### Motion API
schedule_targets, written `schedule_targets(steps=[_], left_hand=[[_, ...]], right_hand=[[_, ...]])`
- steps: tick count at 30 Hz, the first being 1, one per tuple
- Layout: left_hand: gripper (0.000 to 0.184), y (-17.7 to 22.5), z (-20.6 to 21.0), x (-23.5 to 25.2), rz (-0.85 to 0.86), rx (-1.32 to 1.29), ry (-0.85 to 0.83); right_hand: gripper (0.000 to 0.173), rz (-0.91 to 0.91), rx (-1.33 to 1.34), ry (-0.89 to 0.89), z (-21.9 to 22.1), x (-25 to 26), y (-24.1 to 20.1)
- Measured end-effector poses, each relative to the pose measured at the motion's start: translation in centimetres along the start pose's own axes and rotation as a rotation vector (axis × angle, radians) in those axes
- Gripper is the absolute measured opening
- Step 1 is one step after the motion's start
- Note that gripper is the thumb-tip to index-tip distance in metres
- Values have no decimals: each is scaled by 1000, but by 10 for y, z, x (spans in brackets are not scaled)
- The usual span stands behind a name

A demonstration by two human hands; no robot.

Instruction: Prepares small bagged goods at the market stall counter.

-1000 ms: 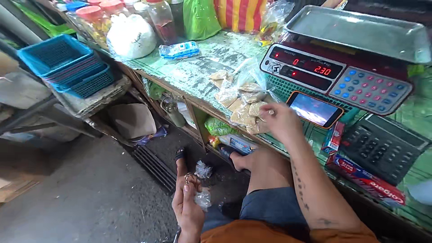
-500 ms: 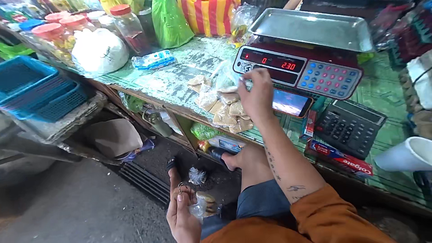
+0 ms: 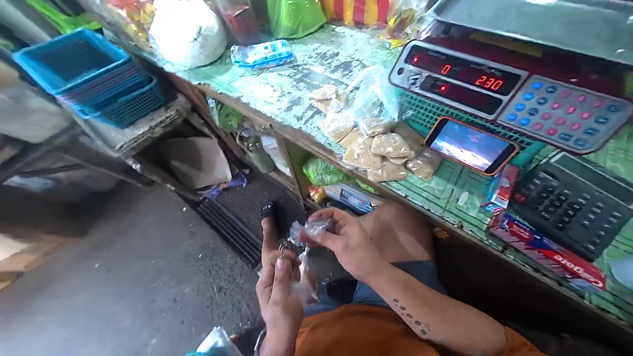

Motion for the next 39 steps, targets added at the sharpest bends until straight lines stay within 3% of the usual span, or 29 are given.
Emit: schedule_targets(steps=[2,6,9,19,23,27,30,34,37,39], left_hand=[[34,-6,-2,0,-2,12,19],[31,-3,-1,-3,27,-25,33],[31,1,1,-2,38,-49,27],[30,-4,13,-1,0,105,-2],[29,-5,18,-2,-42,96,35],[28,-2,21,-3,-14,34,94],[25,2,18,-4,118,53,168],[28,12,8,-2,253,34,140],[29,11,-3,3,231,-56,77],[30,10,-8,4,238,-113,64]], right_hand=[[31,20,-15,-57,7,-6,8],[12,-83,-248,-47,10,-8,6],[12,-194,-437,12,7,-6,3],[14,-199,-223,48,5,-27,4],[15,-263,-277,42,0,-39,5],[15,-316,-330,-23,6,-46,13],[15,-388,-396,-86,17,-52,24],[19,-372,-467,-322,27,-54,35],[22,-299,-614,-606,12,-32,15],[22,-272,-758,-598,-6,-6,-11]])
Point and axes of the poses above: each hand's wrist, its own x-axis towards the middle knuckle, its own z-axis out of the palm, y = z × x, the point moved 4 cm from there along x, towards the middle knuckle, and after that the axes turned 9 degrees about -x, right-handed, at the moved point
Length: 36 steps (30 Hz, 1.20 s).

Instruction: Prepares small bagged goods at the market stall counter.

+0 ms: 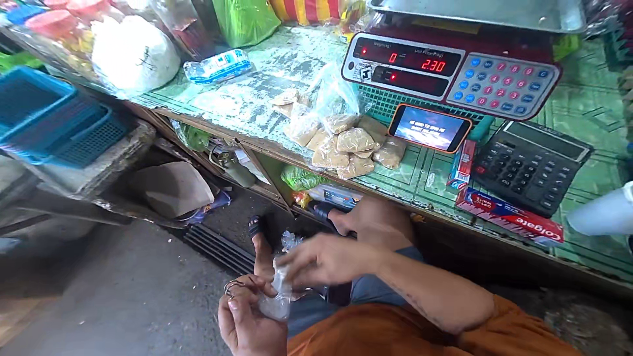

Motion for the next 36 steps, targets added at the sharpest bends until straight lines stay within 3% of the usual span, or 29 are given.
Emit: schedule_targets(steps=[5,9,11,13,19,23,26,29,31,34,36], left_hand=[[30,1,-2,-3,-31,30,16],[28,1,-3,-11,-86,46,32],[29,1,-4,-16,-110,55,30],[29,-1,-6,-22,-130,42,43],[29,1,-11,-40,-208,39,60],[29,0,-8,-46,-305,60,92],[33,-7,4,-53,-387,64,48],[34,-10,7,-58,-439,65,22],[35,-12,10,-54,-446,50,7],[34,-14,16,-49,-443,11,-24],[32,-15,24,-45,-427,-31,-54]], right_hand=[[27,328,-192,413,-111,38,13],[39,589,-415,581,-181,79,49],[60,779,-546,578,-202,91,67],[69,936,-632,525,-213,100,78],[56,1051,-623,388,-238,108,99],[63,910,-678,442,-222,114,100],[43,824,-553,572,-217,113,106],[43,601,-14,833,-219,116,99],[40,351,390,994,-219,113,70],[38,-46,753,932,-205,96,25],[33,-171,825,800,-182,74,-3]])
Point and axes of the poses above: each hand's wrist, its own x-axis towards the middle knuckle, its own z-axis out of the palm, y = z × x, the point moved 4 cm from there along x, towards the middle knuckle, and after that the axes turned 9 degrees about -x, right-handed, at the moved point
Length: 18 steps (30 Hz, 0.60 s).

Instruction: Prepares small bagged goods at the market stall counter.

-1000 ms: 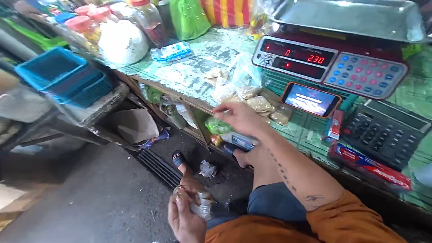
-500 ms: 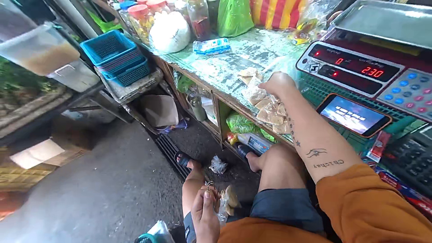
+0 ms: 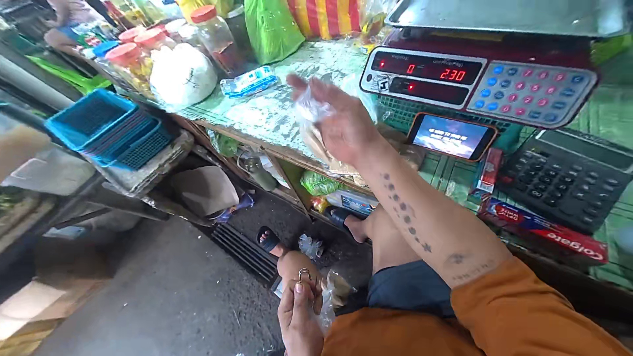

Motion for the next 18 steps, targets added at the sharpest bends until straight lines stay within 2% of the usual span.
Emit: schedule_targets(steps=[2,5,7,10,11,14,16,18], left_hand=[[31,2,8,2,22,-30,-36],[31,7,17,3,105,-10,-100],[29,12,20,4,190,29,-142],[27,26,27,10,284,65,-178],[27,31,30,12,301,66,-188],[29,44,40,22,346,77,-219],[29,49,44,28,360,113,-200],[29,50,46,32,376,135,-177]], right_hand=[[26,175,98,-65,14,-51,-5],[24,545,218,-54,16,-116,4],[28,619,227,-3,11,-138,10],[60,492,18,-98,7,-155,13],[64,433,-51,-117,6,-159,14],[30,208,-311,-23,3,-164,21],[33,69,-530,80,2,-163,26],[32,-12,-621,175,0,-161,36]])
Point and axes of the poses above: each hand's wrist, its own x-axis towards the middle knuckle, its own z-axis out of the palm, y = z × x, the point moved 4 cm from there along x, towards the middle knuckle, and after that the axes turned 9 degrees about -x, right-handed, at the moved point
